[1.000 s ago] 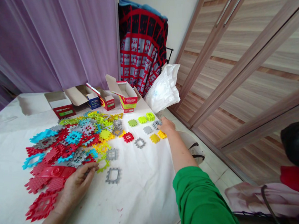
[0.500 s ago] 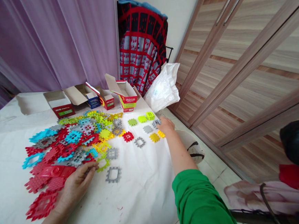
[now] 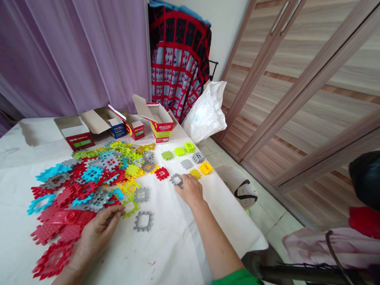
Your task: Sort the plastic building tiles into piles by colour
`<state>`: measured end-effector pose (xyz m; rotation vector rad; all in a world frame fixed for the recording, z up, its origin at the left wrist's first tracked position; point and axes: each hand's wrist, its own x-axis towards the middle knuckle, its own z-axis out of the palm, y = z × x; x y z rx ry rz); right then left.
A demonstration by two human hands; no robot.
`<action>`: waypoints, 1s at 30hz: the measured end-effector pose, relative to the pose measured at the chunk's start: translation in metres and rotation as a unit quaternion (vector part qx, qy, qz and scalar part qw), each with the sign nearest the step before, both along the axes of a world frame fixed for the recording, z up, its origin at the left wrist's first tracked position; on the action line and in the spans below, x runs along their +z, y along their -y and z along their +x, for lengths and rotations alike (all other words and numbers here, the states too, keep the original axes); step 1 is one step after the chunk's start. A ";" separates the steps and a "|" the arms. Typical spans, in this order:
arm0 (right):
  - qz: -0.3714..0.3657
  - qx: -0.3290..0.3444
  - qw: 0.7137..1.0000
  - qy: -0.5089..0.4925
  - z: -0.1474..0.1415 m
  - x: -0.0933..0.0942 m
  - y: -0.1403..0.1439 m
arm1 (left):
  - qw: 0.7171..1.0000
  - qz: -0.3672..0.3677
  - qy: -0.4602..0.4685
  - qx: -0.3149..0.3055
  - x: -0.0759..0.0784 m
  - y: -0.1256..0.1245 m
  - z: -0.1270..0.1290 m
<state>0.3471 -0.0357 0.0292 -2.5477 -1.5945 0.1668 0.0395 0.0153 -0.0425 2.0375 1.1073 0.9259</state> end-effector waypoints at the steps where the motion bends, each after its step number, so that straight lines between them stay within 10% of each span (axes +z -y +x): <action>1: 0.004 -0.002 1.000 0.002 0.000 -0.002 0.000 | 1.000 0.000 0.001 -0.001 0.001 0.000 0.000; 20: 0.054 -0.049 0.997 0.034 0.010 0.006 -0.047 | 1.000 0.009 -0.003 0.014 0.009 0.000 0.003; 30: 0.041 -0.152 0.986 0.060 0.105 0.031 -0.058 | 0.999 0.031 -0.004 0.022 0.009 0.000 0.003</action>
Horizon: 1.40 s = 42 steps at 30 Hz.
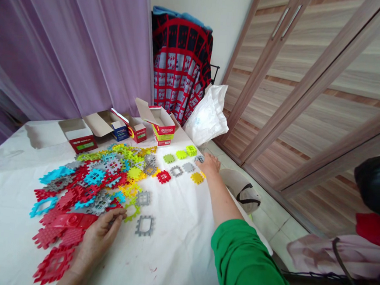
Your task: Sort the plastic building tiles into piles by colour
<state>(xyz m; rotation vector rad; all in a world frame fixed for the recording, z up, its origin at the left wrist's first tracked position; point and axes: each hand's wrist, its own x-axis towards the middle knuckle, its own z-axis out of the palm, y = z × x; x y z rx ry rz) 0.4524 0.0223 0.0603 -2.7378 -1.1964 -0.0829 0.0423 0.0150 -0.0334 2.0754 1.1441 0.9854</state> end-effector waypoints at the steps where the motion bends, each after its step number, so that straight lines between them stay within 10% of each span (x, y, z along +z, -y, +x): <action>1: -0.012 0.002 1.000 -0.004 0.004 -0.001 -0.001 | 1.000 0.000 0.000 0.001 0.000 0.000 0.000; 16: 0.024 -0.010 1.000 -0.006 0.003 -0.003 -0.004 | 1.000 -0.015 -0.002 0.000 -0.001 0.001 -0.001; 42: 0.153 0.103 0.970 -0.159 -0.112 -0.048 0.004 | 1.000 -0.002 0.002 -0.011 -0.003 0.000 0.001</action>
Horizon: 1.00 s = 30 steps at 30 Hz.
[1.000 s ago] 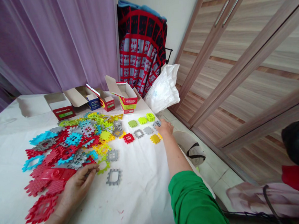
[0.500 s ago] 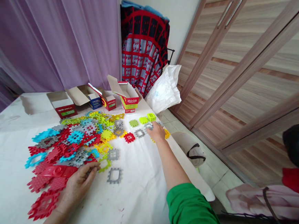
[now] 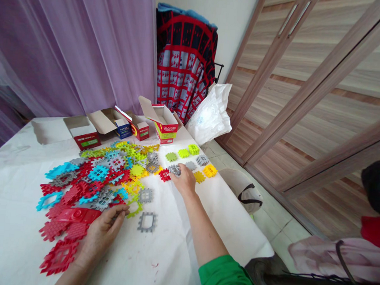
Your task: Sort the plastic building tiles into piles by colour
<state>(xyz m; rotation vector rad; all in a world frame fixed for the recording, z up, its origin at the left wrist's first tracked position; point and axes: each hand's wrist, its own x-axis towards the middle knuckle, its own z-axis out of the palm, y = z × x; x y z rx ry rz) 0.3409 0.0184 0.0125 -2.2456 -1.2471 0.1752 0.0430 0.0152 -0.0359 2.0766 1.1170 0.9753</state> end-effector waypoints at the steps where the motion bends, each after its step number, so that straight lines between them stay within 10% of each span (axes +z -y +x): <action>1: 0.006 -0.001 1.000 0.005 -0.003 -0.001 -0.001 | 1.000 0.003 -0.002 0.000 0.000 0.000 0.000; 12: 0.075 -0.060 0.990 0.105 -0.007 -0.022 0.018 | 1.000 0.004 -0.003 0.007 0.006 0.002 0.001; 30: -0.094 -0.098 0.977 0.166 0.046 0.016 0.009 | 0.998 -0.045 0.037 -0.004 -0.008 -0.001 -0.002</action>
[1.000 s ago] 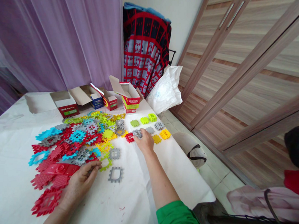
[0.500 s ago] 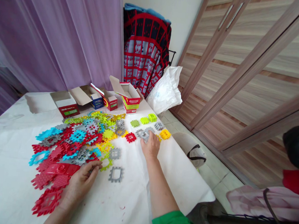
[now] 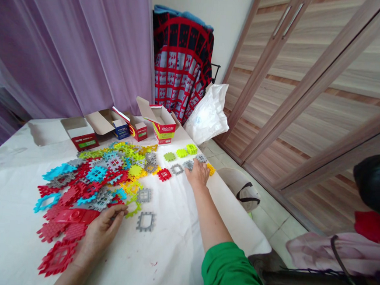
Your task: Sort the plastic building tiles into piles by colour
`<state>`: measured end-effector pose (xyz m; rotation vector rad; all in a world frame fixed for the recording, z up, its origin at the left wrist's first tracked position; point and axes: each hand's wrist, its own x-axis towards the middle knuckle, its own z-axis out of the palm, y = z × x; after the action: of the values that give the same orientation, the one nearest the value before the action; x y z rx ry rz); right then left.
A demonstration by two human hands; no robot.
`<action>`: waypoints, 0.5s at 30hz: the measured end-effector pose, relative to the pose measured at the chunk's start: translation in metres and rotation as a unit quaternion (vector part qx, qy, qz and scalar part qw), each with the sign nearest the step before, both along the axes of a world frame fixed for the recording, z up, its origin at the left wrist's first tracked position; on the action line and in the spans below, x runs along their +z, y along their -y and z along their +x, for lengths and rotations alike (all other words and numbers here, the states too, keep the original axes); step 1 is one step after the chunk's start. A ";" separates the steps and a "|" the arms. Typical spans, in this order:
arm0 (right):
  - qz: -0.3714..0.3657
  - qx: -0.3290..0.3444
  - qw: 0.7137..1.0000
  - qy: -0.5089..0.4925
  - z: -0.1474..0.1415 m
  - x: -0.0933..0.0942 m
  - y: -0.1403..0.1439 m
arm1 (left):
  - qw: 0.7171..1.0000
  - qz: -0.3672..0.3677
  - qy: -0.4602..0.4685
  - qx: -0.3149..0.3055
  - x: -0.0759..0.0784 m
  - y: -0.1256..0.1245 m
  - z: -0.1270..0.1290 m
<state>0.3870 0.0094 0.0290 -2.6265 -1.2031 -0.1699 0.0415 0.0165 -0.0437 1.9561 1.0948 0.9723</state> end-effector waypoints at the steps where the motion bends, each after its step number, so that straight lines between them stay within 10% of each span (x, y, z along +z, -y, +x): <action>1: -0.003 0.001 1.000 -0.001 0.000 -0.001 -0.001 | 1.000 0.001 0.001 0.000 0.000 0.000 0.000; 15: -0.043 0.002 0.999 -0.003 0.004 -0.006 -0.007 | 1.000 0.010 -0.023 0.004 0.002 0.001 0.001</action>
<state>0.3908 0.0165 0.0233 -2.6955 -1.2385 -0.1119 0.0428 0.0160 -0.0420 2.0012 1.1224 0.9503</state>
